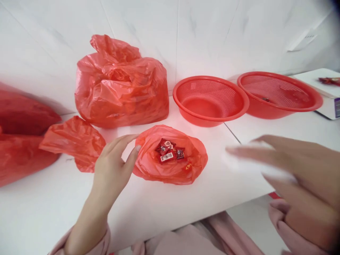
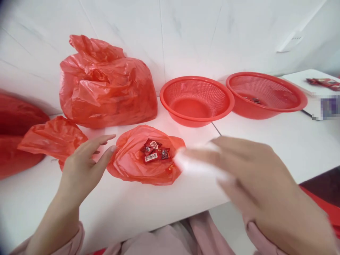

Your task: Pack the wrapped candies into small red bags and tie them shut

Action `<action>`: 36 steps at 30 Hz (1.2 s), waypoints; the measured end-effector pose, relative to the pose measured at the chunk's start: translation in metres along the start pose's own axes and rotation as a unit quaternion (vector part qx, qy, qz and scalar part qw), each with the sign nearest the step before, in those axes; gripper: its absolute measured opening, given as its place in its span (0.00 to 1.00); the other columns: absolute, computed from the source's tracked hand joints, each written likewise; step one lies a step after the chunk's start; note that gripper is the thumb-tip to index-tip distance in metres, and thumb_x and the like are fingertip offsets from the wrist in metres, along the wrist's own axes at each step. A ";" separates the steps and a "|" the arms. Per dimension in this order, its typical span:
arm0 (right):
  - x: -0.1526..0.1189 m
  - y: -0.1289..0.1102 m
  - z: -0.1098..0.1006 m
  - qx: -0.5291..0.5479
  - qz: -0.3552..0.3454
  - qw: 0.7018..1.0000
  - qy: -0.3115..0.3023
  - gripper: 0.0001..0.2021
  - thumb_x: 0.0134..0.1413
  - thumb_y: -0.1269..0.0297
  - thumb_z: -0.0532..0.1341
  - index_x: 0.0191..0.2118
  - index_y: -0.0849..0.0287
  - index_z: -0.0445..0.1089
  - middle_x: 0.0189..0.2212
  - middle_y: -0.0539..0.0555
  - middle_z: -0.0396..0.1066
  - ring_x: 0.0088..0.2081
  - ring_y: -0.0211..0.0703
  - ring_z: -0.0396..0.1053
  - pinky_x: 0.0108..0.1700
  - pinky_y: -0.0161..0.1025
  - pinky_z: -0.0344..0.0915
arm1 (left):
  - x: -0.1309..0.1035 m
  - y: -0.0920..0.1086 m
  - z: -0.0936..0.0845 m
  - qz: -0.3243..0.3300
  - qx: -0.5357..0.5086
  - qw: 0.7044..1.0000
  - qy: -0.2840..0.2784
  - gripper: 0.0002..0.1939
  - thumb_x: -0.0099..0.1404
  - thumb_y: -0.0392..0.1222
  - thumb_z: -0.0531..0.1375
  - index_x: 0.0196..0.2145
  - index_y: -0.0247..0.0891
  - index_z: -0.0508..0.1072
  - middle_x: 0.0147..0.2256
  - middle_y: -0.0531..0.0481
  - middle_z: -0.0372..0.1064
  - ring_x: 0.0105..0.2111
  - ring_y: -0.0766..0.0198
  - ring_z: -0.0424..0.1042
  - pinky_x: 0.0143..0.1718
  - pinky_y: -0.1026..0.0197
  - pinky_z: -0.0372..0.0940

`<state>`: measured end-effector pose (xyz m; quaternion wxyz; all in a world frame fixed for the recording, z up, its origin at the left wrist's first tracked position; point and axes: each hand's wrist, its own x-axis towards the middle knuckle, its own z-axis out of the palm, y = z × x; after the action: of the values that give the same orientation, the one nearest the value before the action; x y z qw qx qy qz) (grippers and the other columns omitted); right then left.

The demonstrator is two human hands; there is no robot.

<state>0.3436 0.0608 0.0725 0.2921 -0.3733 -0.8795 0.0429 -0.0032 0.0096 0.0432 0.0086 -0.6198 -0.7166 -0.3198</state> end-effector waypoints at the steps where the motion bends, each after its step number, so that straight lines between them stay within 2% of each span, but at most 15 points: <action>1: 0.009 0.023 0.007 -0.016 0.009 1.000 -0.012 0.16 0.59 0.62 0.53 0.49 0.42 0.72 0.41 0.50 0.76 0.40 0.47 0.75 0.42 0.45 0.72 | -0.005 -0.006 -0.002 -0.011 0.007 1.000 -0.002 0.19 0.67 0.52 0.57 0.53 0.45 0.72 0.51 0.47 0.73 0.50 0.51 0.72 0.51 0.49 0.67; 2: 0.012 0.045 0.018 -0.042 0.060 0.997 0.016 0.17 0.58 0.65 0.52 0.48 0.45 0.72 0.43 0.51 0.76 0.41 0.48 0.75 0.43 0.46 0.71 | -0.010 -0.011 -0.001 -0.029 0.010 0.999 -0.012 0.22 0.66 0.54 0.57 0.55 0.45 0.71 0.53 0.46 0.71 0.52 0.50 0.70 0.52 0.47 0.66; 4: 0.004 0.080 0.046 -0.096 0.165 0.982 -0.013 0.20 0.56 0.68 0.52 0.53 0.50 0.70 0.47 0.55 0.74 0.42 0.51 0.74 0.42 0.49 0.71 | -0.019 -0.021 0.003 -0.081 0.002 0.995 -0.054 0.29 0.64 0.59 0.57 0.59 0.45 0.66 0.57 0.43 0.67 0.53 0.47 0.69 0.52 0.44 0.65; 7: -0.014 0.098 0.077 -0.114 0.187 0.974 -0.063 0.21 0.56 0.60 0.56 0.56 0.54 0.69 0.56 0.62 0.66 0.52 0.60 0.69 0.45 0.55 0.70 | -0.024 -0.029 0.012 -0.172 -0.035 0.975 -0.139 0.37 0.62 0.63 0.57 0.64 0.46 0.58 0.59 0.41 0.64 0.51 0.47 0.70 0.47 0.45 0.68; 12: 0.002 0.043 0.083 0.086 0.204 0.975 0.001 0.21 0.61 0.53 0.57 0.58 0.51 0.64 0.58 0.59 0.65 0.51 0.50 0.70 0.46 0.46 0.71 | -0.015 -0.026 0.017 -0.220 -0.177 0.937 -0.207 0.34 0.62 0.61 0.58 0.61 0.42 0.62 0.44 0.45 0.74 0.41 0.54 0.74 0.44 0.51 0.68; 16: 0.029 0.008 0.097 0.100 0.203 0.964 -0.140 0.34 0.56 0.53 0.61 0.66 0.55 0.52 0.58 0.63 0.66 0.51 0.53 0.72 0.46 0.48 0.71 | -0.011 -0.018 0.009 -0.206 -0.299 0.917 -0.164 0.20 0.62 0.55 0.61 0.46 0.39 0.71 0.38 0.49 0.73 0.37 0.61 0.72 0.38 0.61 0.67; 19: 0.044 0.015 0.097 0.076 0.179 0.958 -0.210 0.26 0.58 0.65 0.57 0.62 0.56 0.59 0.46 0.59 0.75 0.44 0.50 0.75 0.44 0.45 0.70 | -0.012 -0.018 -0.004 -0.204 -0.319 0.916 -0.133 0.15 0.63 0.54 0.61 0.36 0.39 0.72 0.33 0.52 0.70 0.33 0.64 0.70 0.33 0.64 0.65; 21: 0.053 0.025 0.086 0.086 0.182 0.962 -0.185 0.22 0.58 0.68 0.55 0.58 0.55 0.64 0.40 0.55 0.77 0.38 0.45 0.76 0.41 0.41 0.71 | -0.014 -0.020 -0.013 -0.204 -0.296 0.926 -0.118 0.15 0.63 0.54 0.61 0.32 0.38 0.71 0.29 0.54 0.68 0.30 0.66 0.67 0.31 0.65 0.63; 24: 0.066 0.027 0.062 0.082 0.175 0.976 -0.103 0.20 0.56 0.63 0.60 0.56 0.52 0.66 0.41 0.52 0.77 0.36 0.42 0.75 0.38 0.40 0.71 | -0.018 -0.020 -0.024 -0.196 -0.233 0.948 -0.092 0.16 0.62 0.54 0.61 0.28 0.39 0.71 0.26 0.55 0.64 0.28 0.67 0.63 0.29 0.66 0.59; 26: 0.070 0.015 0.053 0.070 0.132 0.987 -0.052 0.16 0.57 0.61 0.60 0.52 0.53 0.69 0.41 0.52 0.76 0.36 0.41 0.74 0.36 0.38 0.70 | -0.020 -0.015 -0.031 -0.183 -0.220 0.954 -0.083 0.14 0.62 0.54 0.61 0.32 0.40 0.73 0.29 0.54 0.67 0.30 0.66 0.65 0.30 0.66 0.61; 28: 0.070 -0.003 0.053 0.061 0.039 0.996 -0.048 0.11 0.61 0.63 0.57 0.47 0.54 0.72 0.40 0.52 0.77 0.36 0.39 0.73 0.36 0.37 0.69 | -0.022 -0.008 -0.036 -0.165 -0.225 0.956 -0.090 0.13 0.63 0.54 0.60 0.36 0.42 0.74 0.34 0.53 0.71 0.34 0.64 0.68 0.33 0.65 0.63; 30: 0.064 -0.016 0.063 0.036 -0.070 0.988 -0.131 0.11 0.64 0.65 0.54 0.44 0.55 0.74 0.39 0.53 0.77 0.38 0.40 0.73 0.39 0.38 0.68 | -0.025 -0.003 -0.039 -0.148 -0.228 0.956 -0.106 0.13 0.64 0.53 0.60 0.35 0.42 0.75 0.33 0.53 0.71 0.33 0.64 0.69 0.34 0.65 0.64; 32: 0.056 -0.017 0.075 -0.037 -0.119 0.958 -0.258 0.10 0.60 0.67 0.58 0.44 0.55 0.75 0.39 0.55 0.76 0.42 0.46 0.72 0.41 0.41 0.67 | -0.027 -0.003 -0.041 -0.138 -0.228 0.955 -0.128 0.13 0.64 0.53 0.59 0.33 0.42 0.75 0.29 0.54 0.71 0.31 0.65 0.68 0.33 0.65 0.63; 34: 0.048 -0.008 0.082 -0.129 -0.097 0.921 -0.355 0.11 0.52 0.69 0.64 0.43 0.58 0.77 0.39 0.60 0.76 0.44 0.53 0.72 0.43 0.46 0.66 | -0.029 -0.009 -0.040 -0.135 -0.228 0.954 -0.141 0.13 0.65 0.53 0.59 0.31 0.43 0.74 0.27 0.54 0.69 0.29 0.65 0.67 0.31 0.65 0.62; 36: 0.041 0.005 0.083 -0.188 -0.070 0.896 -0.396 0.15 0.44 0.72 0.68 0.42 0.60 0.77 0.43 0.63 0.74 0.46 0.58 0.70 0.47 0.50 0.65 | -0.032 -0.019 -0.040 -0.143 -0.220 0.954 -0.149 0.14 0.65 0.54 0.58 0.29 0.42 0.73 0.26 0.54 0.68 0.26 0.66 0.66 0.29 0.65 0.62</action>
<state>0.2784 0.1042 0.0223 -0.1542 -0.3113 -0.9377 0.0003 -0.0277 -0.0377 0.0536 -0.2802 -0.5383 -0.7028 -0.3713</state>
